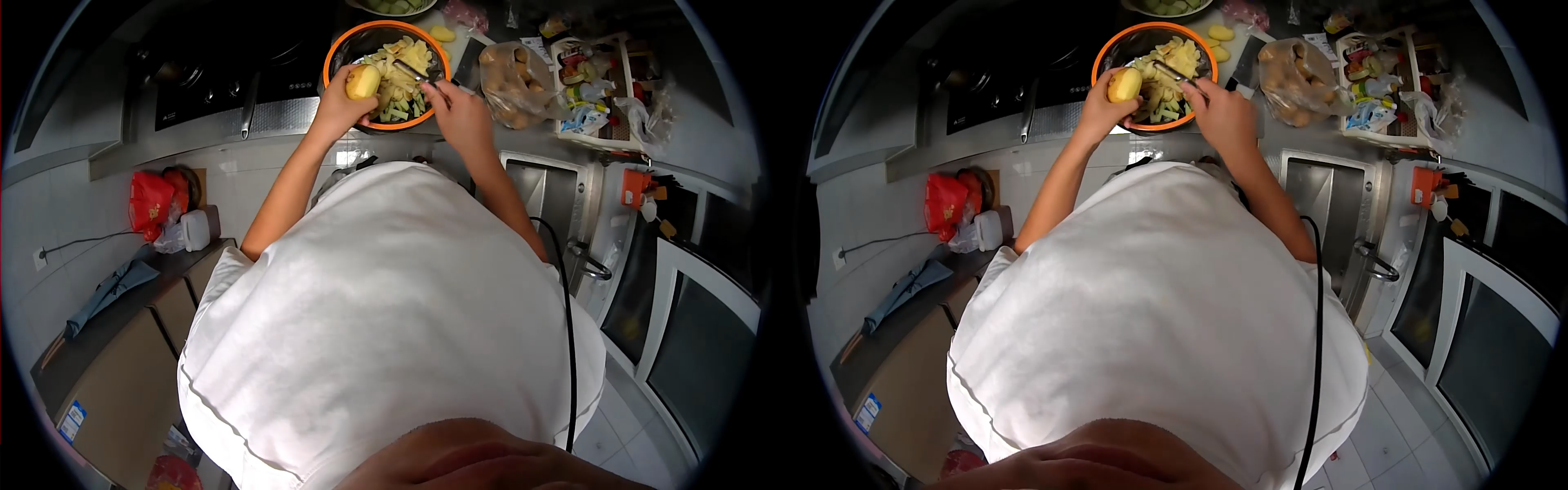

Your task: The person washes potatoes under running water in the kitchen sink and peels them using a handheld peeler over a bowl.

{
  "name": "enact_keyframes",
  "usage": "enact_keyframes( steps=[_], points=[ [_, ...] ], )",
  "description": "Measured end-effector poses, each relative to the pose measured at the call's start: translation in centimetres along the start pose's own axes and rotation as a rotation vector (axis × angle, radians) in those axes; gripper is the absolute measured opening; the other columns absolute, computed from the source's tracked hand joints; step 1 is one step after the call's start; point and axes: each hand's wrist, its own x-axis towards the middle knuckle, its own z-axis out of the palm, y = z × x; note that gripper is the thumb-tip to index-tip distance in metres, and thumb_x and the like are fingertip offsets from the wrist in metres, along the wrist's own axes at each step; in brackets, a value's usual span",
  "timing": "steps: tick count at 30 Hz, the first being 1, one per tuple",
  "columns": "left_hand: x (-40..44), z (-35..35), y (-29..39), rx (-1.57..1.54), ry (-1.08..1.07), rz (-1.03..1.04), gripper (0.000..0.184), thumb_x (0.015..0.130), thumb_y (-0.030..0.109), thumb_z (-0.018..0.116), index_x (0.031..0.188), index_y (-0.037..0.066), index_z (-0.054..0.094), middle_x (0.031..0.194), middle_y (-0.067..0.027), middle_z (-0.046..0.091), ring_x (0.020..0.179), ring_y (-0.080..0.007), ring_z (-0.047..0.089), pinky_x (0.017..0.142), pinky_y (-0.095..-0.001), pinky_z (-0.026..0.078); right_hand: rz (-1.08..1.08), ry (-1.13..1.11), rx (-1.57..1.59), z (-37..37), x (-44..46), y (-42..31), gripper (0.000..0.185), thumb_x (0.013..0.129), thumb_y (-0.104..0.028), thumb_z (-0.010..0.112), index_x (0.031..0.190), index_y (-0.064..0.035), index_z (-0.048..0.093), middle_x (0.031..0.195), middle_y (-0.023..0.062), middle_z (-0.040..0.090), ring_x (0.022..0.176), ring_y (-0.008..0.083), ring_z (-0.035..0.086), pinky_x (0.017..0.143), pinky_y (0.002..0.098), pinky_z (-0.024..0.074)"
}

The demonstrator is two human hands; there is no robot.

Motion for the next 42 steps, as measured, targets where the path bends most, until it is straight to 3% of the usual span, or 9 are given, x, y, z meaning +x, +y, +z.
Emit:
enact_keyframes(
  steps=[5, 7, 10, 14, 21, 27, 30, 36, 42],
  points=[
    [0.3, -0.1, 0.5, 0.000, -0.057, 0.013, 0.059, 0.082, 0.003, 0.081, 0.134, -0.004, 0.054, 0.093, -0.0079, 0.069, 0.061, -0.0093, 0.062, 0.047, -0.0231, 0.049, -0.101, -0.082, 0.106, 1.1, -1.1, -2.0, 0.036, 0.097, -0.046, 0.068, 0.084, -0.0123, 0.070, 0.058, 0.0107, 0.061, 0.055, 0.0349, 0.063, 0.049, 0.0435, 0.0473],
    [0.4, 0.1, 0.2, 0.149, 0.016, 0.065, 0.064, 0.076, 0.009, 0.085, 0.131, -0.005, 0.055, 0.107, -0.0107, 0.070, 0.087, -0.0140, 0.069, 0.077, -0.0282, 0.058, -0.158, -0.068, 0.101, 1.7, -1.3, -2.4, 0.035, 0.098, -0.044, 0.068, 0.086, -0.0115, 0.071, 0.059, 0.0115, 0.061, 0.053, 0.0338, 0.060, 0.049, 0.0419, 0.0454],
    [0.4, 0.3, 0.1, 0.069, 0.009, 0.043, 0.065, 0.074, 0.011, 0.085, 0.130, -0.004, 0.056, 0.109, -0.0090, 0.070, 0.102, -0.0155, 0.067, 0.091, -0.0288, 0.055, -0.207, -0.026, 0.088, 2.9, -1.1, -1.7, 0.037, 0.097, -0.048, 0.067, 0.083, -0.0137, 0.071, 0.059, 0.0118, 0.062, 0.055, 0.0371, 0.063, 0.049, 0.0456, 0.0485],
    [-0.2, 0.6, 0.4, 0.121, -0.039, 0.046, 0.057, 0.079, 0.003, 0.079, 0.131, -0.001, 0.056, 0.114, -0.0094, 0.069, 0.096, -0.0146, 0.068, 0.089, -0.0290, 0.056, -0.046, 0.120, -0.147, 2.6, 1.2, 1.7, 0.042, 0.098, -0.052, 0.064, 0.083, -0.0134, 0.071, 0.061, 0.0143, 0.065, 0.059, 0.0400, 0.065, 0.052, 0.0492, 0.0502],
    [0.0, 0.8, 0.7, -0.019, -0.011, -0.043, 0.061, 0.085, -0.002, 0.075, 0.139, 0.002, 0.045, 0.099, -0.0107, 0.070, 0.068, -0.0125, 0.068, 0.053, -0.0246, 0.054, -0.038, 0.000, -0.004, 0.5, -0.3, -0.4, 0.037, 0.099, -0.046, 0.065, 0.085, -0.0110, 0.070, 0.064, 0.0142, 0.065, 0.059, 0.0379, 0.065, 0.052, 0.0462, 0.0496],
    [0.1, 0.0, 0.9, -0.121, -0.178, -0.079, 0.053, 0.081, 0.001, 0.076, 0.128, -0.004, 0.052, 0.099, -0.0084, 0.068, 0.065, -0.0110, 0.063, 0.053, -0.0241, 0.051, -0.188, -0.049, 0.148, 3.2, -1.2, -2.1, 0.034, 0.097, -0.045, 0.068, 0.086, -0.0125, 0.070, 0.063, 0.0131, 0.064, 0.057, 0.0361, 0.064, 0.051, 0.0451, 0.0494],
    [-0.5, -0.1, 0.8, -0.081, -0.165, -0.096, 0.050, 0.083, 0.002, 0.076, 0.129, -0.001, 0.056, 0.098, -0.0072, 0.067, 0.064, -0.0110, 0.062, 0.053, -0.0240, 0.050, -0.096, 0.053, -0.159, 3.1, 0.2, -0.8, 0.035, 0.098, -0.045, 0.067, 0.086, -0.0124, 0.070, 0.064, 0.0130, 0.065, 0.057, 0.0362, 0.064, 0.051, 0.0451, 0.0493],
    [-0.6, -0.1, 1.0, 0.023, -0.084, -0.009, 0.059, 0.085, -0.003, 0.075, 0.139, 0.003, 0.051, 0.112, -0.0106, 0.068, 0.069, -0.0119, 0.067, 0.060, -0.0234, 0.057, -0.042, 0.001, -0.030, 1.6, 0.6, 2.5, 0.041, 0.098, -0.045, 0.067, 0.079, -0.0092, 0.069, 0.061, 0.0136, 0.063, 0.057, 0.0365, 0.063, 0.050, 0.0443, 0.0473],
    [-0.5, 0.2, 1.2, -0.083, -0.062, -0.104, 0.065, 0.088, 0.001, 0.075, 0.145, 0.000, 0.044, 0.091, -0.0068, 0.066, 0.061, -0.0085, 0.058, 0.049, -0.0218, 0.043, -0.121, -0.096, 0.221, 2.7, -0.7, -1.5, 0.035, 0.098, -0.044, 0.067, 0.083, -0.0133, 0.071, 0.061, 0.0117, 0.062, 0.056, 0.0356, 0.062, 0.050, 0.0443, 0.0463]
  ],
)
